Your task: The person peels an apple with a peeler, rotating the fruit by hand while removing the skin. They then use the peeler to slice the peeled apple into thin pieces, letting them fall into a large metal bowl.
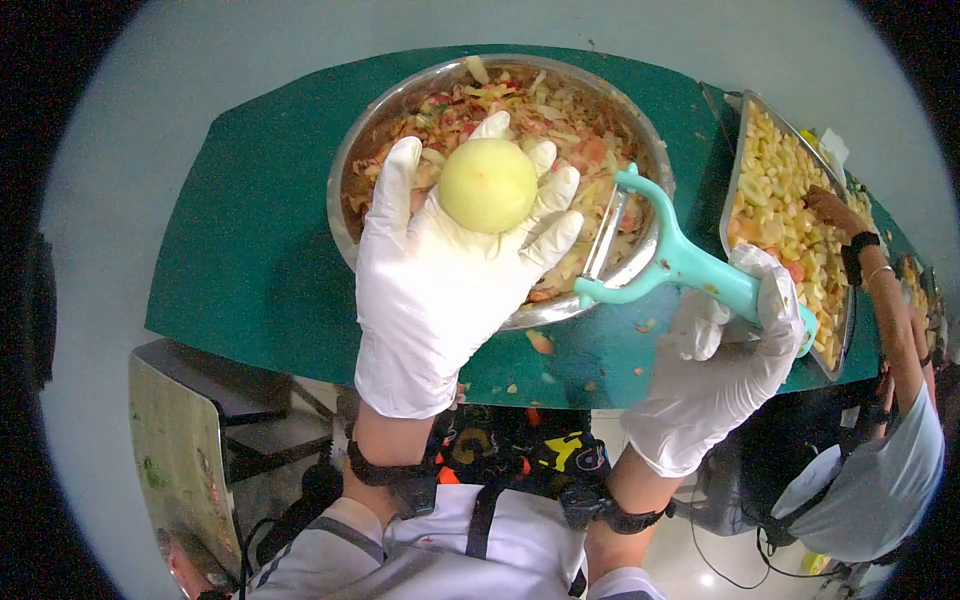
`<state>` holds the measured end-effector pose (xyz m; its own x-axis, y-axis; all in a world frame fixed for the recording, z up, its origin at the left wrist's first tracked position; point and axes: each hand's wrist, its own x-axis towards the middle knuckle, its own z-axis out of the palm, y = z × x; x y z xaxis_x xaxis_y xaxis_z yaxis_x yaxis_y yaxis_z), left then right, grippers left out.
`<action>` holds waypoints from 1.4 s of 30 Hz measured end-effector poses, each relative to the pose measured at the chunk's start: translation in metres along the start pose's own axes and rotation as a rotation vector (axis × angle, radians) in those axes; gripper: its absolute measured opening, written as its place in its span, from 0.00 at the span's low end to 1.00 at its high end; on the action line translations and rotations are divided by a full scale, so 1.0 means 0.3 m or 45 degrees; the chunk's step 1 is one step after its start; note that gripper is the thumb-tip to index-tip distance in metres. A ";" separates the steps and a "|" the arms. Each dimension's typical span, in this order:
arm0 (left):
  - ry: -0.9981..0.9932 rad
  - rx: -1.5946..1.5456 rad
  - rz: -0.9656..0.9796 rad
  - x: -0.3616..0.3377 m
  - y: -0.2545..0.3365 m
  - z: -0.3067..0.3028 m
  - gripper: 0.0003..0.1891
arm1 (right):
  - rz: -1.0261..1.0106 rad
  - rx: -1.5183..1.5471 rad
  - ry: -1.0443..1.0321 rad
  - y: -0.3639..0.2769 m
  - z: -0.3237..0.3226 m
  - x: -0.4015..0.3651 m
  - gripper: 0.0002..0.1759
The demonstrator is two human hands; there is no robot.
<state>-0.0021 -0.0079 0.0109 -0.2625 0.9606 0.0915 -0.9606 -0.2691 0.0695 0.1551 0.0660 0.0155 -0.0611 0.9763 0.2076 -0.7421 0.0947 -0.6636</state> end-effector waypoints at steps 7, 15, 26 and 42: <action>-0.003 -0.035 -0.011 -0.007 0.007 0.007 0.35 | -0.105 -0.070 -0.085 -0.006 0.016 -0.015 0.15; 0.086 0.137 0.124 -0.033 0.005 0.050 0.32 | -0.187 -0.199 -0.070 0.015 0.099 -0.074 0.13; 0.149 0.824 0.353 -0.017 -0.031 0.080 0.31 | -0.138 -0.126 -0.187 -0.023 0.068 -0.031 0.10; 0.200 0.772 0.427 -0.042 -0.047 0.080 0.33 | -0.344 -0.430 -0.268 -0.075 0.106 -0.099 0.14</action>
<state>0.0170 -0.0178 0.0325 -0.5893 0.8054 0.0637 -0.6174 -0.4998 0.6075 0.1523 0.0285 0.0472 -0.0559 0.8506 0.5228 -0.4941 0.4314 -0.7548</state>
